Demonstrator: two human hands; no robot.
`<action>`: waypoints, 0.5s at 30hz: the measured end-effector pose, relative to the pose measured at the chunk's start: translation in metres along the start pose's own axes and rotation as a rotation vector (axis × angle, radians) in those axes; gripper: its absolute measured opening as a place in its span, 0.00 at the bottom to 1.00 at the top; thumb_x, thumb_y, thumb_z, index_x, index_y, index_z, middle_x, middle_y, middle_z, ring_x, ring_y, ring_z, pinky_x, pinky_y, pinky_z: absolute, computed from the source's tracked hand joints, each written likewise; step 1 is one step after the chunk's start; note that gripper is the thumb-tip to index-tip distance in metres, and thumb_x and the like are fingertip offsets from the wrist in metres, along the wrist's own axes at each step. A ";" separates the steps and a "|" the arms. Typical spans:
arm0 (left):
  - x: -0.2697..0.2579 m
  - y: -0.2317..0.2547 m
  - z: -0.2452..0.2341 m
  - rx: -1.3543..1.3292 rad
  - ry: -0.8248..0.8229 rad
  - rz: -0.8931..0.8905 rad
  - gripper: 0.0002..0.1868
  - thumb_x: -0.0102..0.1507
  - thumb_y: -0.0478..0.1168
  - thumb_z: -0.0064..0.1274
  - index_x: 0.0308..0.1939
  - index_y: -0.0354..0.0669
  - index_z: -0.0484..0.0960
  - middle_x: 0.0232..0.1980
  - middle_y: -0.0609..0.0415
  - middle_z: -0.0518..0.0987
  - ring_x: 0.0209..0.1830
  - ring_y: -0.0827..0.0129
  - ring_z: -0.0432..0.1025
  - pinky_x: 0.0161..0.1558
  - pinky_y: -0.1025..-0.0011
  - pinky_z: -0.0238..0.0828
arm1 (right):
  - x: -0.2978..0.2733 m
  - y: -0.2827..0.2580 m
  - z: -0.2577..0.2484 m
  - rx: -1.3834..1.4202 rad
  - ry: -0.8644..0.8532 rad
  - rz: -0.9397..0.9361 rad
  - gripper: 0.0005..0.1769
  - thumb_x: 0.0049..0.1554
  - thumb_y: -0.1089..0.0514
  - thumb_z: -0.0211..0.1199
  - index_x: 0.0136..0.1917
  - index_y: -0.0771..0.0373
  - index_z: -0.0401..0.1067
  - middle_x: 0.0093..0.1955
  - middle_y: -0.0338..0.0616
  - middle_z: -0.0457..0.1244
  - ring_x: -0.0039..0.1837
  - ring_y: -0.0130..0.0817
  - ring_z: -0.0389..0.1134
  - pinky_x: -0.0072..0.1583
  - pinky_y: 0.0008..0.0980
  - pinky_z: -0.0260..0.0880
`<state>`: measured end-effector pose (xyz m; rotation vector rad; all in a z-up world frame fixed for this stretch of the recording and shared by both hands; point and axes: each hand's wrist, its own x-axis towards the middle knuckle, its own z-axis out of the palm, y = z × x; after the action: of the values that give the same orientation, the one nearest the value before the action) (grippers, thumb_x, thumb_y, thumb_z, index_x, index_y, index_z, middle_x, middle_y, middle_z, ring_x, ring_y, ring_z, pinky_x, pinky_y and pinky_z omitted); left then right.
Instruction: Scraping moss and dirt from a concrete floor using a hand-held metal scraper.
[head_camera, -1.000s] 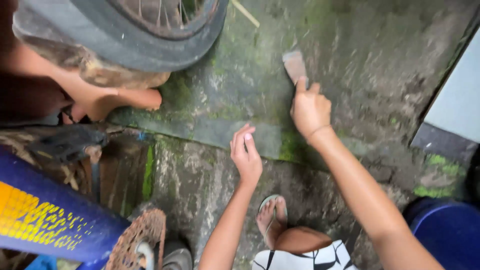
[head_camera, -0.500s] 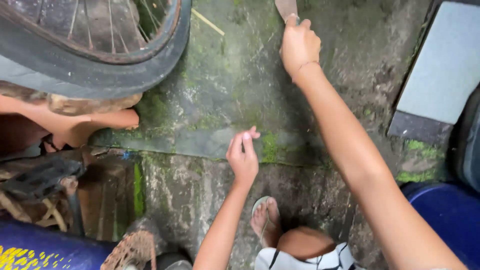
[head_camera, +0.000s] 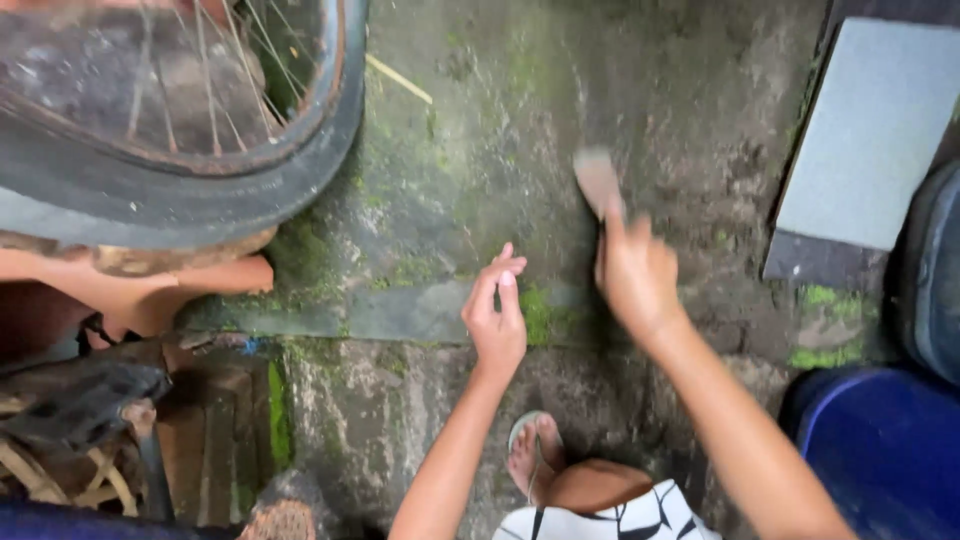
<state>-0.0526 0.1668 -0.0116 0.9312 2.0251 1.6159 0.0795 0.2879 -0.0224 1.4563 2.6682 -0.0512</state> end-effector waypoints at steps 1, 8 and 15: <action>0.010 -0.004 0.003 -0.008 0.009 0.018 0.13 0.74 0.34 0.40 0.43 0.39 0.81 0.48 0.47 0.85 0.63 0.49 0.75 0.65 0.52 0.69 | 0.022 0.000 0.008 -0.004 0.022 -0.002 0.28 0.63 0.52 0.57 0.75 0.58 0.67 0.41 0.49 0.65 0.37 0.49 0.75 0.38 0.46 0.76; 0.005 -0.011 0.010 -0.016 -0.011 0.035 0.12 0.74 0.34 0.42 0.41 0.40 0.82 0.46 0.50 0.86 0.61 0.51 0.77 0.62 0.55 0.73 | 0.168 0.034 0.062 0.047 0.204 0.024 0.22 0.62 0.51 0.62 0.67 0.59 0.71 0.41 0.48 0.63 0.38 0.53 0.75 0.37 0.50 0.76; 0.018 0.003 0.037 -0.014 -0.212 0.054 0.13 0.75 0.37 0.41 0.55 0.41 0.82 0.56 0.47 0.83 0.70 0.49 0.69 0.66 0.51 0.68 | 0.057 0.030 0.024 0.069 0.086 0.112 0.25 0.63 0.53 0.60 0.71 0.60 0.69 0.48 0.56 0.66 0.41 0.55 0.75 0.42 0.52 0.76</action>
<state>-0.0403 0.2058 -0.0166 1.1100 1.8576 1.4871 0.0758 0.3498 -0.0517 1.6631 2.6708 -0.0742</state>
